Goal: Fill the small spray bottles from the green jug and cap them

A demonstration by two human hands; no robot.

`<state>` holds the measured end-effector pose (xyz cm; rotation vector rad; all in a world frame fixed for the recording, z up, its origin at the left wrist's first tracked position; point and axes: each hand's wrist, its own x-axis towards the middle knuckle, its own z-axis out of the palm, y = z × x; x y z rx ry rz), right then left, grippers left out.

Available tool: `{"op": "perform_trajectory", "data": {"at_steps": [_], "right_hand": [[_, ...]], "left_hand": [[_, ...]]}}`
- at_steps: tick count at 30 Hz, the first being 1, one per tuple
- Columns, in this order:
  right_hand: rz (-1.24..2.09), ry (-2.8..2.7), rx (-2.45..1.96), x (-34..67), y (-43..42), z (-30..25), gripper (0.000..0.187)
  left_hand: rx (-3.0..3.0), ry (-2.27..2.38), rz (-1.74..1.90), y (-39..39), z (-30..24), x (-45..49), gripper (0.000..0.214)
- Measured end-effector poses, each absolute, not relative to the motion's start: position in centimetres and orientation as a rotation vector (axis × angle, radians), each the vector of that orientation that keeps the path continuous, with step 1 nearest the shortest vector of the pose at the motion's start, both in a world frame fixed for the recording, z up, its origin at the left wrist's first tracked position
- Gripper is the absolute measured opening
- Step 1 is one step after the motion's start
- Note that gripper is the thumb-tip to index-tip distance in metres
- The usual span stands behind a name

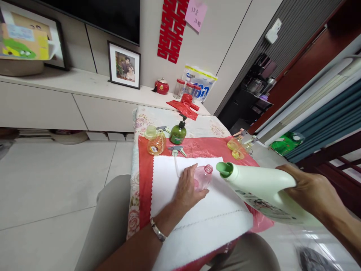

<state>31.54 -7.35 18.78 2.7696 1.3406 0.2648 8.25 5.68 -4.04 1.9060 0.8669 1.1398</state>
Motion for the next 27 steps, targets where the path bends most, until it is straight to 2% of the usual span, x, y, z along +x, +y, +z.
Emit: {"op": "perform_trajectory", "data": {"at_steps": [19,27], "right_hand": [[0.266,1.284,2.553,30.2,-5.8,19.7,0.042],[0.315,1.293,2.523,30.3,-5.9,20.1,0.044]], "left_hand": [[1.917,0.845,1.119,5.7,-3.9,8.2,0.095],[1.921,0.856,1.106,5.7,-4.0,8.2,0.095]]}}
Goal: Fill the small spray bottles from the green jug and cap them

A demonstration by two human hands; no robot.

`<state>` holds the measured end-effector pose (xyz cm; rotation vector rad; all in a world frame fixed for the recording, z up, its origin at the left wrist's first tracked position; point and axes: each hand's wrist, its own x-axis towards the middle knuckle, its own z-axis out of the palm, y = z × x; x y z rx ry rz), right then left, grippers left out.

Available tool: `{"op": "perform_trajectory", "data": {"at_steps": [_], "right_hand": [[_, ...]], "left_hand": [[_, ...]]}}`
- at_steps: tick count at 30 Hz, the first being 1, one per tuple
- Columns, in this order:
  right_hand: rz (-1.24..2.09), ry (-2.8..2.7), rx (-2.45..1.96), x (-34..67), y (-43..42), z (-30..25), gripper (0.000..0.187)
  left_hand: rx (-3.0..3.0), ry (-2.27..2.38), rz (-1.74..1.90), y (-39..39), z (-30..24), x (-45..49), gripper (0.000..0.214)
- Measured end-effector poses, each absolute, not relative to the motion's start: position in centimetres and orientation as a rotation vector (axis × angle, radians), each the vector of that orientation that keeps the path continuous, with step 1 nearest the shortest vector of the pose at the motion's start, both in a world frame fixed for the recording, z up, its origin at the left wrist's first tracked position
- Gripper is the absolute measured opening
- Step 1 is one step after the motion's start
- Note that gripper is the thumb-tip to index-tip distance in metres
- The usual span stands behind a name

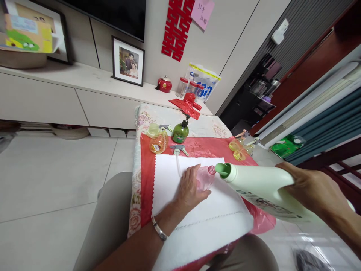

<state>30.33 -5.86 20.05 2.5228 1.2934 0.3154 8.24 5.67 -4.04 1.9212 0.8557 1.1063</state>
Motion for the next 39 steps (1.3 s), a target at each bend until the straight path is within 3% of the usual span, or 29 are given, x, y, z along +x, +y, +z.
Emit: {"op": "perform_trajectory", "data": {"at_steps": [39], "right_hand": [[0.401,1.328,2.47,30.14,-5.78,20.66,0.041]], "left_hand": [[1.916,0.87,1.084,5.59,-3.61,8.14,0.094]]}}
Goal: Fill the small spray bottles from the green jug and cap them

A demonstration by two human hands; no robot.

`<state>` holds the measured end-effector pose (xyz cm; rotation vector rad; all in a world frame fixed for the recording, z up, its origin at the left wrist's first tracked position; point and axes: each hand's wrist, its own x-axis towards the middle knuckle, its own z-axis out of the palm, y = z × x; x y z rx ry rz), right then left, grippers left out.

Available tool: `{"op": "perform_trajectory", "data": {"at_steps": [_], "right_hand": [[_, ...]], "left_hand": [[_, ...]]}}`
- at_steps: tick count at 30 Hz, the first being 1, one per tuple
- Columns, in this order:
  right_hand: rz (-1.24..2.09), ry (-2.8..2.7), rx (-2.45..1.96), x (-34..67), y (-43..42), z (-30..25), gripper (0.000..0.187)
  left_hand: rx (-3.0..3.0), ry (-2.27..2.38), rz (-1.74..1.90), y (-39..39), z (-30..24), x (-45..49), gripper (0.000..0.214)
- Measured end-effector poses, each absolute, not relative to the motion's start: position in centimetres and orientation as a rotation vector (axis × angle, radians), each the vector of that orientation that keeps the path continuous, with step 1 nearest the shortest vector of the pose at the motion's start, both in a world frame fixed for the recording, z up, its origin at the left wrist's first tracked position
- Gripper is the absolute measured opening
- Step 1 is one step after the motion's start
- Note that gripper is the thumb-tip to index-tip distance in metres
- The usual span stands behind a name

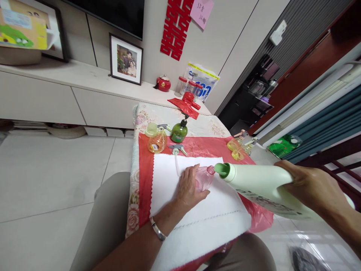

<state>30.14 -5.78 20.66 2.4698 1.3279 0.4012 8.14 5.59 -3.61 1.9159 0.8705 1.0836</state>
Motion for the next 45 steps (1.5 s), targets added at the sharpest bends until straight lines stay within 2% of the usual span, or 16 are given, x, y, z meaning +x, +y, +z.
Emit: {"op": "perform_trajectory", "data": {"at_steps": [45], "right_hand": [[0.436,1.371,2.427,30.2,-5.91,20.45,0.038]], "left_hand": [[1.926,0.859,1.078,5.6,-3.96,8.11,0.094]]}}
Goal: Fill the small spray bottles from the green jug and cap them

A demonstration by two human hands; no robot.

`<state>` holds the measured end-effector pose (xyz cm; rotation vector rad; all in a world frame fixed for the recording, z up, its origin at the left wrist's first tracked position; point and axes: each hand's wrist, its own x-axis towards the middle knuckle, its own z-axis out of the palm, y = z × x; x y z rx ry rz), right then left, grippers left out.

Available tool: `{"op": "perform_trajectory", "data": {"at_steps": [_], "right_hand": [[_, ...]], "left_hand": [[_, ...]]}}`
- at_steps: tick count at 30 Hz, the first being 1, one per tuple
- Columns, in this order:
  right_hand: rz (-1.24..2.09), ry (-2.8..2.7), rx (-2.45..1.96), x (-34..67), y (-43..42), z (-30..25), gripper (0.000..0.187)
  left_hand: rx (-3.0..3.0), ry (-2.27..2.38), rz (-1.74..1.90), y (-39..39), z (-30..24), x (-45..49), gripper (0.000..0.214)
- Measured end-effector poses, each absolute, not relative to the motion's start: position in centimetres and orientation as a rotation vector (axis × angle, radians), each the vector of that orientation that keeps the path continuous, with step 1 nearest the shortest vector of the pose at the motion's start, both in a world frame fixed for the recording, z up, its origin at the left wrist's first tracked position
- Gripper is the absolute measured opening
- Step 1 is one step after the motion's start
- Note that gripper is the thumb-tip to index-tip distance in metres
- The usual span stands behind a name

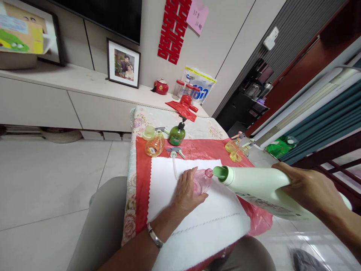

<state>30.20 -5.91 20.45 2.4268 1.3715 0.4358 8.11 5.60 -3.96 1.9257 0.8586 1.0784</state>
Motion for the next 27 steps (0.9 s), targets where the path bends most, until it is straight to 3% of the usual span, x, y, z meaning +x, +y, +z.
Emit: {"op": "perform_trajectory", "data": {"at_steps": [27], "right_hand": [[0.478,1.386,2.418,30.26,-5.98,20.42,0.039]], "left_hand": [[1.939,0.851,1.096,5.65,-4.25,8.25,0.095]]}}
